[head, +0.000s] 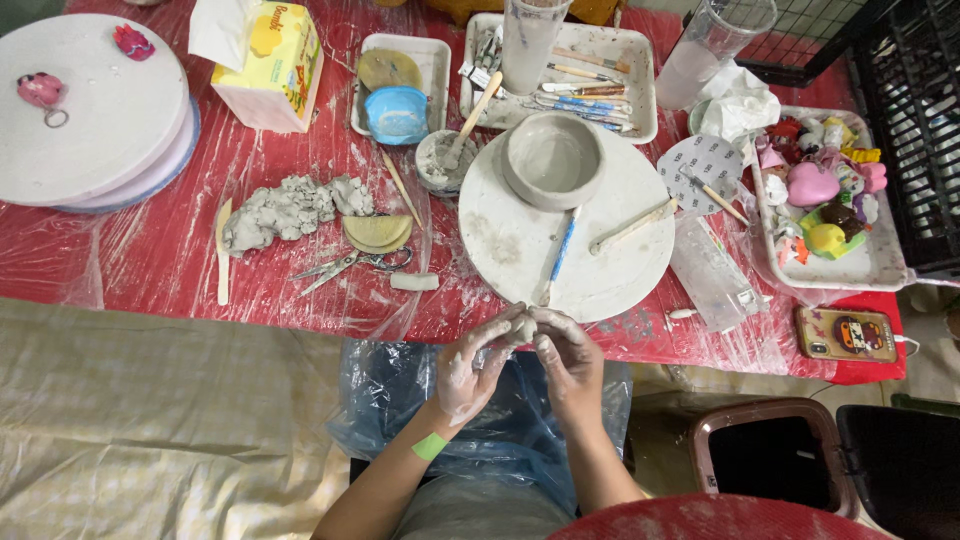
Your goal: The person sits at a pottery work table and shapes a small piece of clay by hand, pinching and rotating it between both hands. They briefly use a wooden modeling tool on the clay, then continue hand-shaping it and work near a small bowl on a banding wheel.
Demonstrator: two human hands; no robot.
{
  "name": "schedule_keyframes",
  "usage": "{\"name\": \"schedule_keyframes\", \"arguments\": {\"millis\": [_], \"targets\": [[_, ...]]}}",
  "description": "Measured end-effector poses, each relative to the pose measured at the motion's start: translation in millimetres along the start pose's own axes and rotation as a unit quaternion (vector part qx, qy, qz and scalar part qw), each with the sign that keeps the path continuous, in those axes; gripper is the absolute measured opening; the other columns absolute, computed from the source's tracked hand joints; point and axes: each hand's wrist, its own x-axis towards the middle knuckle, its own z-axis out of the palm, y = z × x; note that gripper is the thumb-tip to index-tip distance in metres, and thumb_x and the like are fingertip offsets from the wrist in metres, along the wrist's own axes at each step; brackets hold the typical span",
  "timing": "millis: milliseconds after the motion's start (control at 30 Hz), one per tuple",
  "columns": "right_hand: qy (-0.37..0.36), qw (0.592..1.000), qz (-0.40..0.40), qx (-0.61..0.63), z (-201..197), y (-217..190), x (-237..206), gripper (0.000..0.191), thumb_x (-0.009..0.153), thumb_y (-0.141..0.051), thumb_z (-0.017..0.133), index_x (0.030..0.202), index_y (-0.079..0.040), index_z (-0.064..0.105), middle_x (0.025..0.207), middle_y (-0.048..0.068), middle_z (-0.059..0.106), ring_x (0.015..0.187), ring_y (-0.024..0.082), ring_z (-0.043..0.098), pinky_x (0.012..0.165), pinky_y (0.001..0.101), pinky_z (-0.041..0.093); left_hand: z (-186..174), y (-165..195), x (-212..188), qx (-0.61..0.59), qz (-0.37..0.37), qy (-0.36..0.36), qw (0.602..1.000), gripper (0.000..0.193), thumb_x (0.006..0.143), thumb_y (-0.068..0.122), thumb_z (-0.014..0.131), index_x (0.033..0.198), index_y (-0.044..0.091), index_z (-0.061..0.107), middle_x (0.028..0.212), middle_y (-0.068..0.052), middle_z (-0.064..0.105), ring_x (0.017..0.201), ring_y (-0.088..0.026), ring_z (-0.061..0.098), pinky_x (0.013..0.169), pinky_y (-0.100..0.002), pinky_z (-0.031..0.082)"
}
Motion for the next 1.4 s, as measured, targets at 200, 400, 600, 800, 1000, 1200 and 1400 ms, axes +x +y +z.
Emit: {"name": "schedule_keyframes", "arguments": {"millis": [200,400,600,800,1000,1200,1400], "targets": [[-0.059,0.988,0.019,0.144,-4.3,-0.7,6.0,0.016,0.105,-0.010,0.066,0.116,0.002,0.066,0.119,0.010,0.068,0.113,0.018,0.062,0.101,0.0330,0.049,5.1,-4.1,-2.2,-0.008,0.056,0.006,0.998,0.030,0.097,-0.009,0.068,0.125,0.000,0.065,0.139,-0.019,0.065,0.127,-0.030,0.068,0.105,-0.036,0.060],[-0.057,0.998,0.010,0.035,2.3,-14.9,5.4,0.023,0.099,-0.004,0.065,0.121,0.002,0.065,0.125,0.011,0.067,0.117,0.018,0.063,0.103,0.0348,0.052,3.1,-5.8,-4.8,-0.008,0.026,0.017,0.999,0.031,0.097,-0.010,0.065,0.127,-0.002,0.062,0.137,-0.025,0.065,0.125,-0.035,0.069,0.100,-0.038,0.063],[-0.061,0.998,-0.002,-0.007,2.4,-26.2,1.4,0.030,0.099,-0.002,0.062,0.129,0.002,0.062,0.120,0.010,0.069,0.112,0.016,0.065,0.103,0.0334,0.052,-2.8,-3.1,-4.2,0.023,0.059,0.010,0.998,0.037,0.099,-0.009,0.065,0.133,0.001,0.054,0.136,-0.026,0.065,0.127,-0.036,0.069,0.103,-0.039,0.062],[-0.075,0.996,-0.032,0.021,-1.3,-18.6,8.3,0.018,0.101,-0.003,0.065,0.119,0.002,0.063,0.117,0.011,0.071,0.111,0.017,0.067,0.099,0.0333,0.053,-1.8,-15.0,-16.3,0.051,0.032,0.015,0.998,0.045,0.095,-0.006,0.070,0.136,0.000,0.050,0.131,-0.024,0.069,0.118,-0.034,0.073,0.097,-0.038,0.063],[-0.049,0.997,-0.043,-0.032,-4.7,-14.6,3.7,0.018,0.100,-0.001,0.065,0.117,0.002,0.064,0.116,0.010,0.071,0.111,0.016,0.067,0.100,0.0324,0.053,2.7,-33.3,-29.4,0.119,0.055,0.044,0.990,0.050,0.091,-0.004,0.077,0.134,0.000,0.052,0.122,-0.021,0.071,0.111,-0.031,0.075,0.094,-0.037,0.063],[-0.014,0.979,-0.129,-0.158,-1.0,-20.5,-1.5,0.036,0.091,0.006,0.071,0.123,0.001,0.059,0.113,0.010,0.070,0.103,0.016,0.071,0.093,0.0301,0.057,3.5,-43.2,-40.2,0.041,0.007,0.040,0.998,0.046,0.095,-0.003,0.072,0.136,-0.002,0.051,0.126,-0.023,0.069,0.115,-0.031,0.074,0.097,-0.039,0.062],[-0.036,0.954,-0.202,-0.217,6.4,-42.6,0.8,0.041,0.089,0.006,0.072,0.127,0.001,0.055,0.112,0.012,0.073,0.100,0.016,0.074,0.088,0.0310,0.060,9.8,-42.8,-44.0,-0.143,-0.090,0.037,0.985,0.052,0.101,-0.006,0.062,0.146,-0.001,0.036,0.136,-0.024,0.063,0.123,-0.028,0.068,0.106,-0.039,0.056]]}}
